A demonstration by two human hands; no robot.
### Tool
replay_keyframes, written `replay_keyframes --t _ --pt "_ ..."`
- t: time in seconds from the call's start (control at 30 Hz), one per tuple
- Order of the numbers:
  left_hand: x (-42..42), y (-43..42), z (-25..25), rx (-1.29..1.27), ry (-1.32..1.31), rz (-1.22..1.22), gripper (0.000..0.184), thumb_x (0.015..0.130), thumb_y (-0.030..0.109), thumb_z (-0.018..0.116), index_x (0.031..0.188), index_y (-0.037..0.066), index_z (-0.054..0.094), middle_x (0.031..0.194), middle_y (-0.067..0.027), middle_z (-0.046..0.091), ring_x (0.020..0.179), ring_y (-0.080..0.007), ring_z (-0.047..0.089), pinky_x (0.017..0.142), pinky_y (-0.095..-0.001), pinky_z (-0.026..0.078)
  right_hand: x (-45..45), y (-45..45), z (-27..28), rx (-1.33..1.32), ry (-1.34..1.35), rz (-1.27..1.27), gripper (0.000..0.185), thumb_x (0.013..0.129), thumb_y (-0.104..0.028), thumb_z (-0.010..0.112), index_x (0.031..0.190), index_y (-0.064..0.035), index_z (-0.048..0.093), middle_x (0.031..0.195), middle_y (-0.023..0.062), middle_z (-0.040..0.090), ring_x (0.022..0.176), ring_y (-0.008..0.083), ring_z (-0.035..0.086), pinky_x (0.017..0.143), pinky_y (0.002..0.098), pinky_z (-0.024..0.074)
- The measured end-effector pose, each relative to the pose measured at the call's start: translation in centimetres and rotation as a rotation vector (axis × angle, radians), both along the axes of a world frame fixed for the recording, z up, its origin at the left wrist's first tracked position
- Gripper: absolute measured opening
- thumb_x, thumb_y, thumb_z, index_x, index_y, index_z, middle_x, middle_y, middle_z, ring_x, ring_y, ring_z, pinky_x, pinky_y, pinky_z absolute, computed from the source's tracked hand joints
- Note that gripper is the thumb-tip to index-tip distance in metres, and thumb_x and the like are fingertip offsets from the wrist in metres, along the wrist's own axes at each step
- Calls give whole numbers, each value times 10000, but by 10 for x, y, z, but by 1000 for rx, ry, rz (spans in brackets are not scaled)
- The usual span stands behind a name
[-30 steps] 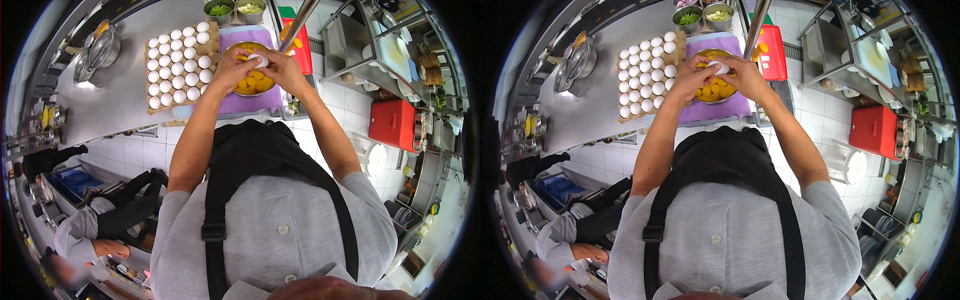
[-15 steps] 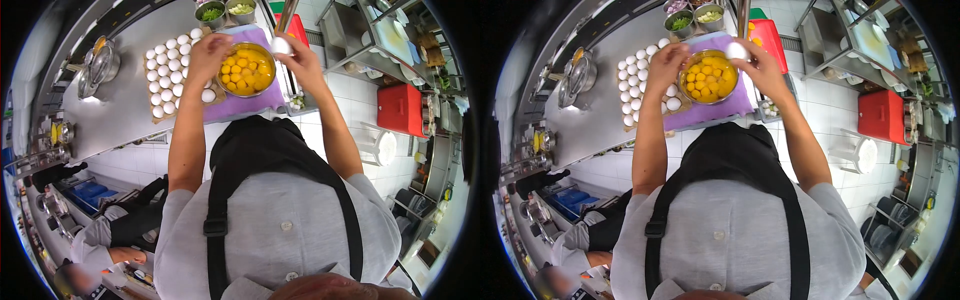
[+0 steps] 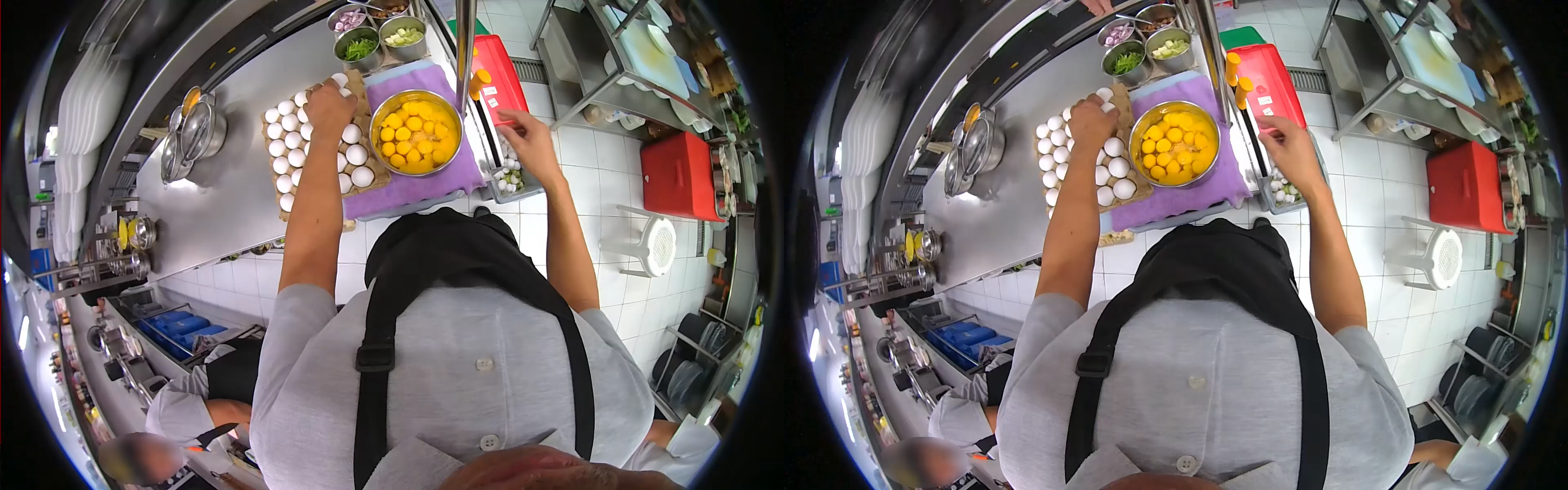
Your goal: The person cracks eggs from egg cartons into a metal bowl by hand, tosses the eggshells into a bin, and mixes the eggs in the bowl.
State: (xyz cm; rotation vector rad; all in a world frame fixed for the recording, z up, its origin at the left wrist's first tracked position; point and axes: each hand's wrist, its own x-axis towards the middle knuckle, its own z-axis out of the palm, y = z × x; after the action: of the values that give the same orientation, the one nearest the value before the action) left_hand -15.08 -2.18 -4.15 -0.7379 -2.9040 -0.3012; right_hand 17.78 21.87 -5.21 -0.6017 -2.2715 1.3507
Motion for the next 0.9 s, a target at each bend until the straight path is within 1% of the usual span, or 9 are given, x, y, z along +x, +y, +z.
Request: replay_keyframes --t 0.13,0.33,0.43,0.47,0.53,0.63,0.67,0.83,0.9 --pt "-10 -3 -12 13 -13 32 471 763 371 781 1125 74 731 1058 -166 757 1021 -335 719 903 -449 580 -38 -39 25 -21 44 157 283 947 -77 711 1222 -11 714 1066 92 752 876 144 679 818 299 552" --pt "-11 0 -3 141 -70 3 410 754 317 788 1015 6 731 963 -212 758 938 -369 732 857 -464 589 -106 -73 30 -6 81 368 272 945 -73 711 1211 -18 711 1055 103 755 908 179 708 835 310 566" --pt "0 -5 15 244 26 62 416 716 307 842 963 -10 737 915 -196 762 841 -295 751 766 -403 603 -132 -83 32 70 126 399 304 944 -84 711 1244 -34 703 1038 103 752 931 196 707 852 327 566" --pt "8 -9 28 433 -55 73 391 723 285 854 953 -11 742 901 -176 763 815 -263 746 747 -374 597 -139 -84 33 25 120 404 371 948 -93 706 1316 -70 678 1118 112 732 960 213 702 876 342 563" --pt "26 -16 51 797 -237 89 344 736 241 878 933 -12 752 873 -136 764 764 -198 735 707 -317 585 -147 -87 43 59 264 359 400 935 -120 727 1327 -61 669 1159 145 713 966 232 702 886 354 563" --pt "57 -16 51 1148 -710 -78 258 805 155 870 993 14 764 856 -34 738 686 -91 626 620 -211 494 -137 -85 62 -7 260 407 492 916 -157 769 1380 -64 635 1247 156 673 973 234 696 894 352 566" --pt "77 -9 56 1226 -872 -80 158 863 97 822 982 14 760 851 -18 724 657 -79 582 584 -203 456 -132 -80 61 2 235 437 504 914 -159 773 1387 -64 629 1248 153 671 977 231 694 894 348 567" --pt "123 15 18 1272 -1021 -202 186 906 151 802 1004 2 752 893 -38 728 730 -80 622 681 -211 500 -92 -67 46 -148 116 440 500 905 -113 778 1379 -54 630 1220 129 686 987 201 686 866 326 570" --pt "139 13 14 1227 -1050 -227 213 917 182 803 1020 2 753 914 -37 733 771 -82 643 711 -218 516 -75 -66 48 -53 78 425 491 906 -79 766 1376 -47 625 1234 111 688 1005 197 680 858 322 563"
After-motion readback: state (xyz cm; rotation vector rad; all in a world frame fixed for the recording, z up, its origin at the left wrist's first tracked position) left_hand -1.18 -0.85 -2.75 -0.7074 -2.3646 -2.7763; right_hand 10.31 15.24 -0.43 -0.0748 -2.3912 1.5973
